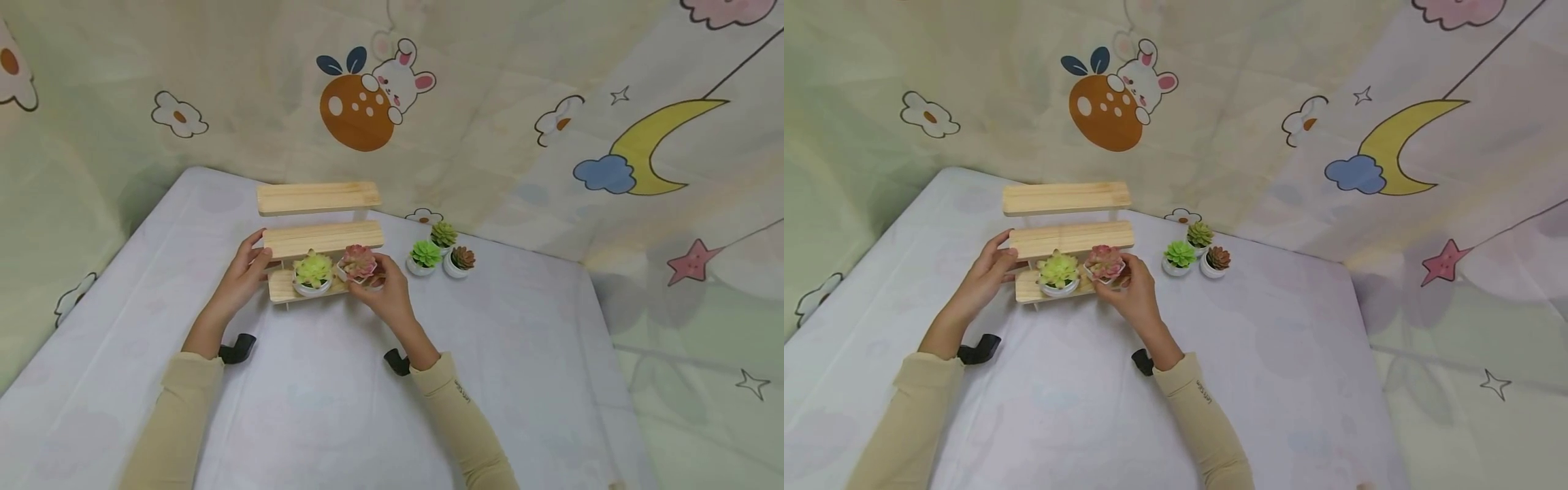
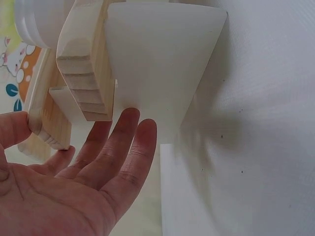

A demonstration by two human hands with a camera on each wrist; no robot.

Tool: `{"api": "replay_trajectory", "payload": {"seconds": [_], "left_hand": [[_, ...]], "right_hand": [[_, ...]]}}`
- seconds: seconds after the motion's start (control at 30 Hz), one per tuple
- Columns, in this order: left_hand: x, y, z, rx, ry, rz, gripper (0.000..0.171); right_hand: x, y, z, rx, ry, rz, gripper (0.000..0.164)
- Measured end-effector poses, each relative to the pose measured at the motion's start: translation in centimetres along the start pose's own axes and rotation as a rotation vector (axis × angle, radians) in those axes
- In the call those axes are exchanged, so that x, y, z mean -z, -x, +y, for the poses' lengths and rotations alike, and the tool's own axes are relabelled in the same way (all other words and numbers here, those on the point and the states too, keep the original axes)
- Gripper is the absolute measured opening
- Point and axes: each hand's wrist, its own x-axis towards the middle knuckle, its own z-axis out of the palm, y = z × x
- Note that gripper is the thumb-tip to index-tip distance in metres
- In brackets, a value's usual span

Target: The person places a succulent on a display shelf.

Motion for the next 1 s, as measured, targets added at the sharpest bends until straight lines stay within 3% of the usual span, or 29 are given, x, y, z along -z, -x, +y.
{"api": "replay_trajectory", "payload": {"seconds": [0.1,0.3,0.47,0.63,0.77,0.87,1.0], "left_hand": [[-0.2,0.0,0.0,-0.006,-0.002,-0.007,0.062],[-0.2,0.1,0.2,-0.012,-0.013,-0.009,0.064],[0.0,0.1,0.2,-0.019,-0.022,-0.001,0.065],[0.1,-0.1,0.1,-0.037,-0.015,0.005,0.065],[0.1,-0.1,0.0,-0.031,0.002,-0.003,0.065],[0.1,0.0,0.0,-0.022,0.000,-0.005,0.066],[0.1,0.1,0.1,-0.023,-0.004,0.000,0.068]], "right_hand": [[0.2,0.1,0.2,-0.001,0.018,-0.020,0.062],[0.9,0.4,0.3,0.007,0.058,-0.100,0.086],[2.3,0.7,0.6,-0.027,-0.006,-0.104,0.084],[4.4,1.0,1.9,-0.002,-0.057,0.012,0.076],[6.4,1.0,3.4,0.021,-0.087,0.163,0.062],[8.2,0.8,4.5,-0.021,-0.103,0.276,0.053],[10.4,0.3,6.3,-0.150,-0.079,0.381,0.057]]}}
